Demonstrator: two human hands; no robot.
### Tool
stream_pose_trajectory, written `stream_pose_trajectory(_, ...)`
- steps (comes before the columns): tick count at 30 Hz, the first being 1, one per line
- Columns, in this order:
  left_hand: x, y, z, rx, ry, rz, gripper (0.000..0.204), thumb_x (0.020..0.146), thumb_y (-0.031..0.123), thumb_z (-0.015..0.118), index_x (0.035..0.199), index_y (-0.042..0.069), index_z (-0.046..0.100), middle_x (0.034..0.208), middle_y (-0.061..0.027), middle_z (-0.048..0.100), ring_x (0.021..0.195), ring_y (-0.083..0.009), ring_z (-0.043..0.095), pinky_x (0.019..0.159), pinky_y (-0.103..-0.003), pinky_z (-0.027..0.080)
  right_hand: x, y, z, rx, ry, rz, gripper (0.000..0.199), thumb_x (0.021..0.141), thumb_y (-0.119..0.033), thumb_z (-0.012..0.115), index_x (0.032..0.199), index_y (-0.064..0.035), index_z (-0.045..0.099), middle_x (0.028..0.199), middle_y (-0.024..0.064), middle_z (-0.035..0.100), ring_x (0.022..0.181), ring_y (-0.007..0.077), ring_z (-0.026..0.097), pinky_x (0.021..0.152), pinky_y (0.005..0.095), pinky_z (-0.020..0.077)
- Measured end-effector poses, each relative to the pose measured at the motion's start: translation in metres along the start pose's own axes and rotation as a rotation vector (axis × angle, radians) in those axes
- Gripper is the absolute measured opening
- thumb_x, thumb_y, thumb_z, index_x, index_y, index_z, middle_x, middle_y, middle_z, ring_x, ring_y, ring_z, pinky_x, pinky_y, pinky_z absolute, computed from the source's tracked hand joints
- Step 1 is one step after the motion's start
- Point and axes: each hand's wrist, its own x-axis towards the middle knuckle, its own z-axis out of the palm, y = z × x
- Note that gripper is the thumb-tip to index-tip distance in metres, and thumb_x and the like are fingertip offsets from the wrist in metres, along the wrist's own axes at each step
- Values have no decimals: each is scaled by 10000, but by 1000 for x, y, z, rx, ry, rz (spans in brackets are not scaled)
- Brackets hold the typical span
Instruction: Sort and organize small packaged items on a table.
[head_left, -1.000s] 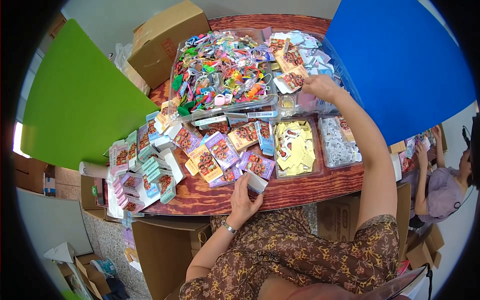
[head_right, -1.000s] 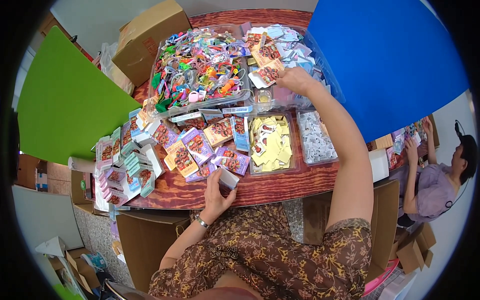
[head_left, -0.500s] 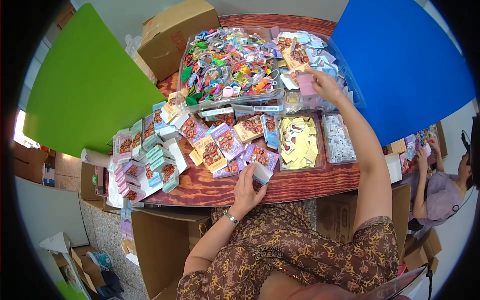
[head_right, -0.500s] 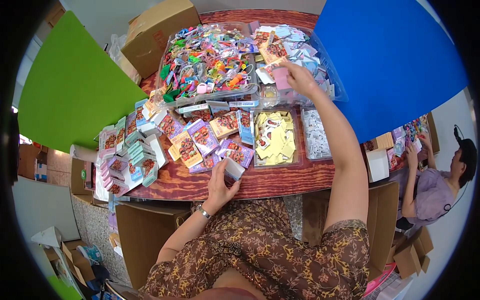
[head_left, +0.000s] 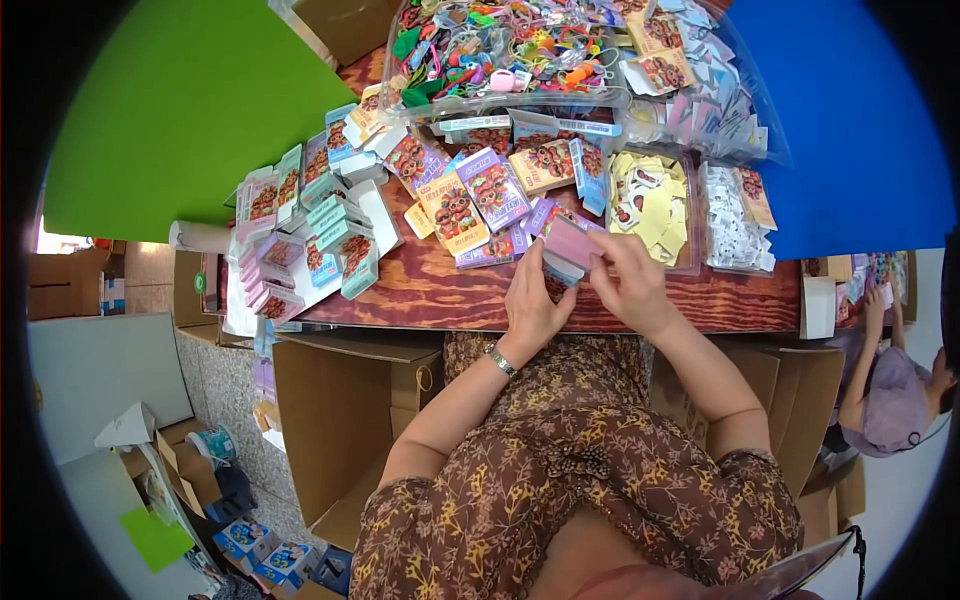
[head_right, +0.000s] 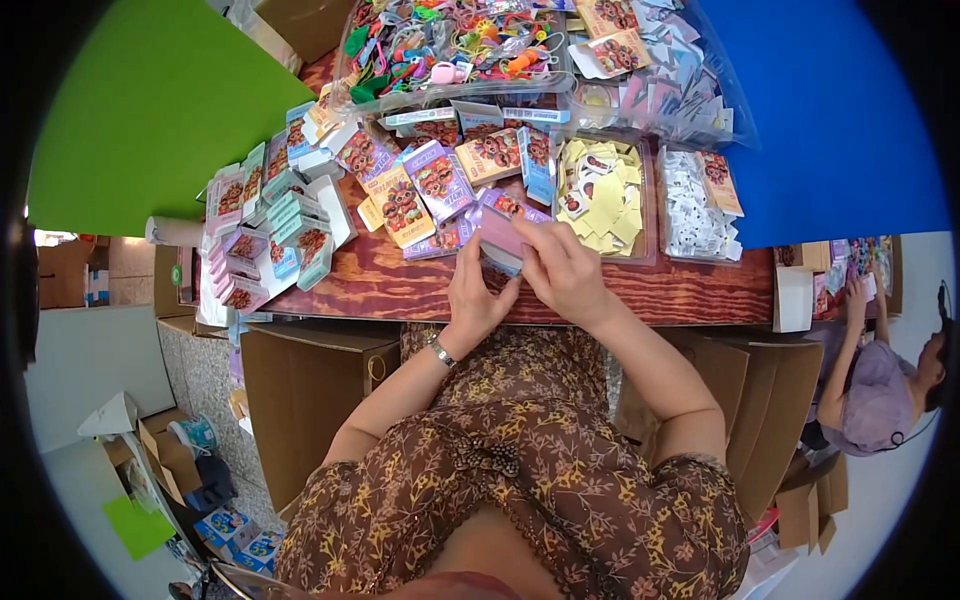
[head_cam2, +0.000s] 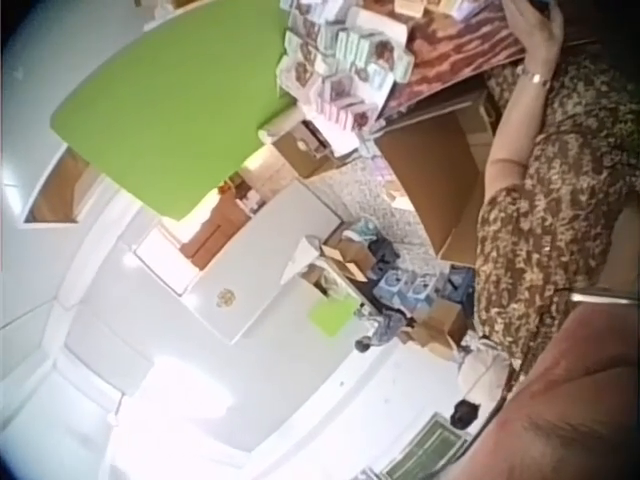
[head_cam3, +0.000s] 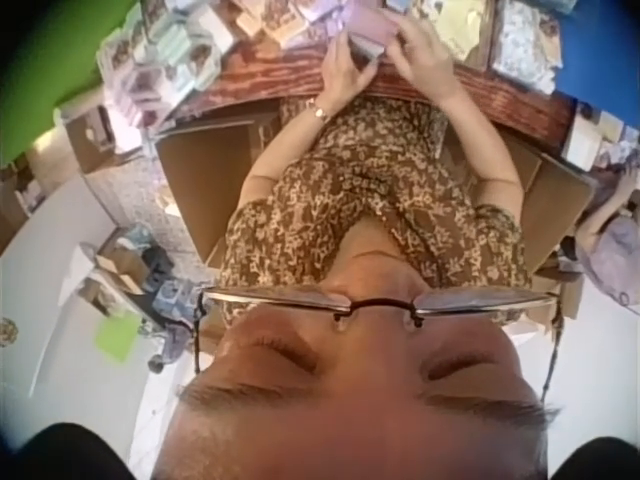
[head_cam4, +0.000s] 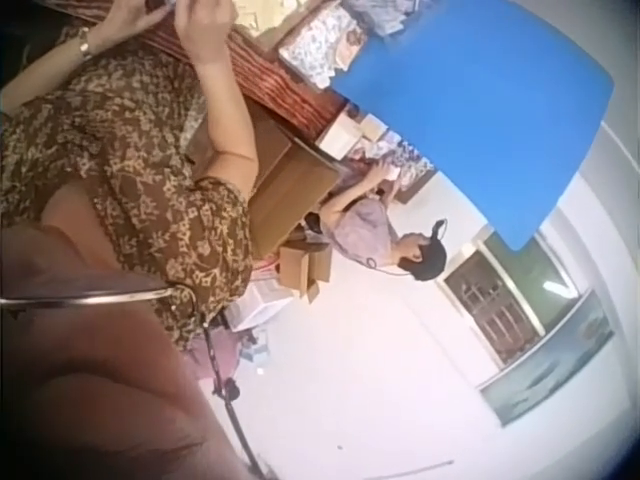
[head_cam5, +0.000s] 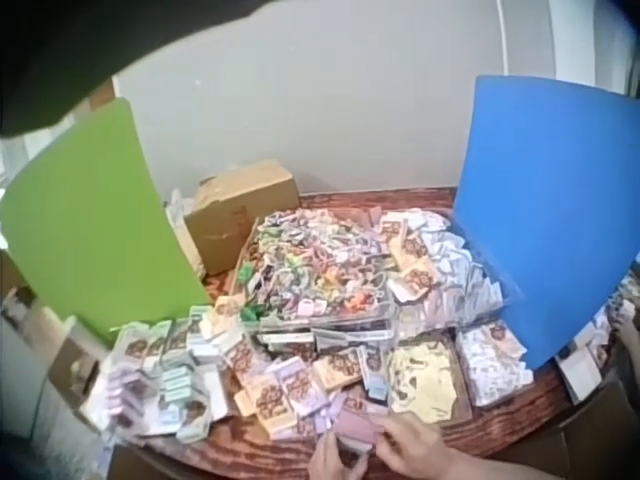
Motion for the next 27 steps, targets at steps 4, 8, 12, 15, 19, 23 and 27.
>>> stream_pose_trajectory(4,-4,1,4,-11,24,2,912,762,111,825,1495,-86,320,1336,-302,537,1209,-445,581,972,-462,523,-16,2,6,-8,84,91,403,858,44,725,1245,9,617,963,137,649,781,233,692,658,324,568)
stream_pose_trajectory(8,-5,0,2,-5,8,-15,913,764,108,824,1494,-93,314,1343,-304,533,1212,-445,580,975,-465,520,-13,2,8,47,73,156,390,849,43,739,1218,11,617,962,145,656,774,246,696,668,334,569)
stream_pose_trajectory(12,-5,1,3,53,25,93,923,766,117,830,1494,-96,304,1330,-302,534,1183,-442,593,944,-457,532,-9,2,11,46,75,137,376,840,51,740,1193,0,620,942,146,660,777,249,697,657,336,569)
stream_pose_trajectory(15,-6,2,3,49,32,79,930,766,132,839,1492,-93,304,1310,-298,540,1154,-439,606,918,-450,542,-19,8,8,31,49,88,383,839,47,741,1199,-4,619,932,144,667,773,256,698,653,338,570)
stream_pose_trajectory(19,-7,3,6,0,13,17,916,761,97,820,1496,-97,308,1358,-304,529,1222,-447,575,989,-466,513,-23,8,-1,8,72,44,370,816,41,750,1165,-8,636,931,143,673,742,265,687,629,349,559)
stream_pose_trajectory(23,-7,5,4,14,-5,51,894,758,95,819,1483,-98,332,1349,-302,537,1221,-449,574,991,-466,513,-30,11,2,-96,-30,-27,330,753,11,780,1064,-45,686,934,121,659,735,262,655,597,358,519)
stream_pose_trajectory(27,-6,6,-1,82,-2,134,817,762,112,813,1464,-37,422,1344,-295,534,1202,-454,577,972,-472,523,-39,9,8,-250,-92,-16,194,767,-112,799,938,-74,715,933,69,599,830,246,623,691,343,529)
